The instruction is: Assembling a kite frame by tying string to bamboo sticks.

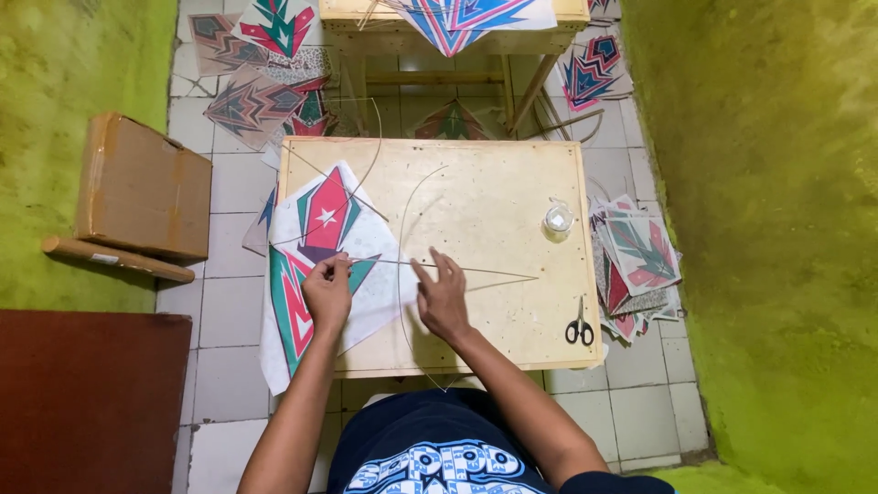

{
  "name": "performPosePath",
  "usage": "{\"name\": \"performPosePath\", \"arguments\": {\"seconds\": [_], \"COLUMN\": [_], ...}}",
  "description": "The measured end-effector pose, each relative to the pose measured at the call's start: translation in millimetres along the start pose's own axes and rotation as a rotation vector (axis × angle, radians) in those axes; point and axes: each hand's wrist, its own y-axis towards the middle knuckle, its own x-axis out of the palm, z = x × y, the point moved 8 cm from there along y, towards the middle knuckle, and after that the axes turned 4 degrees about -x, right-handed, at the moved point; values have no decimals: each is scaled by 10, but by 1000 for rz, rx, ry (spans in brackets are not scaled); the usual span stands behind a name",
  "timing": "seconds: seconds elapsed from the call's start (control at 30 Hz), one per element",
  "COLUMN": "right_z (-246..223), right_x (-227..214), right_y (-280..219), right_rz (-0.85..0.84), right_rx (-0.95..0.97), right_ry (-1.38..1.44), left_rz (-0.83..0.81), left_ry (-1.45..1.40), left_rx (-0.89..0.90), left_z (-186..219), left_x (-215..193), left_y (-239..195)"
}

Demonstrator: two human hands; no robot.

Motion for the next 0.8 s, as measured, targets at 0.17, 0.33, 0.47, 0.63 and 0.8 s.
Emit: {"name": "performPosePath", "arguments": {"seconds": [0.17,0.33,0.47,0.63,0.8], "right_z": [-59,183,365,162,255], "right_x": [-5,29,182,188,303], "right_y": [-3,-173,-213,15,-37], "right_rz": [-50,-93,-56,0,-16], "right_rx": [8,45,100,28,0], "right_ry": [-35,-79,-127,17,-52], "left_rz": [-17,-10,-19,-32,-27], "left_ry": [-224,-297,-282,-285,-270], "left_rx": [-91,-144,-138,-121,-112], "left_z": [-258,-328,-304,-360,-350], "left_x": [68,36,15,24,-22], "left_y": [139,155,134,180,178]}}
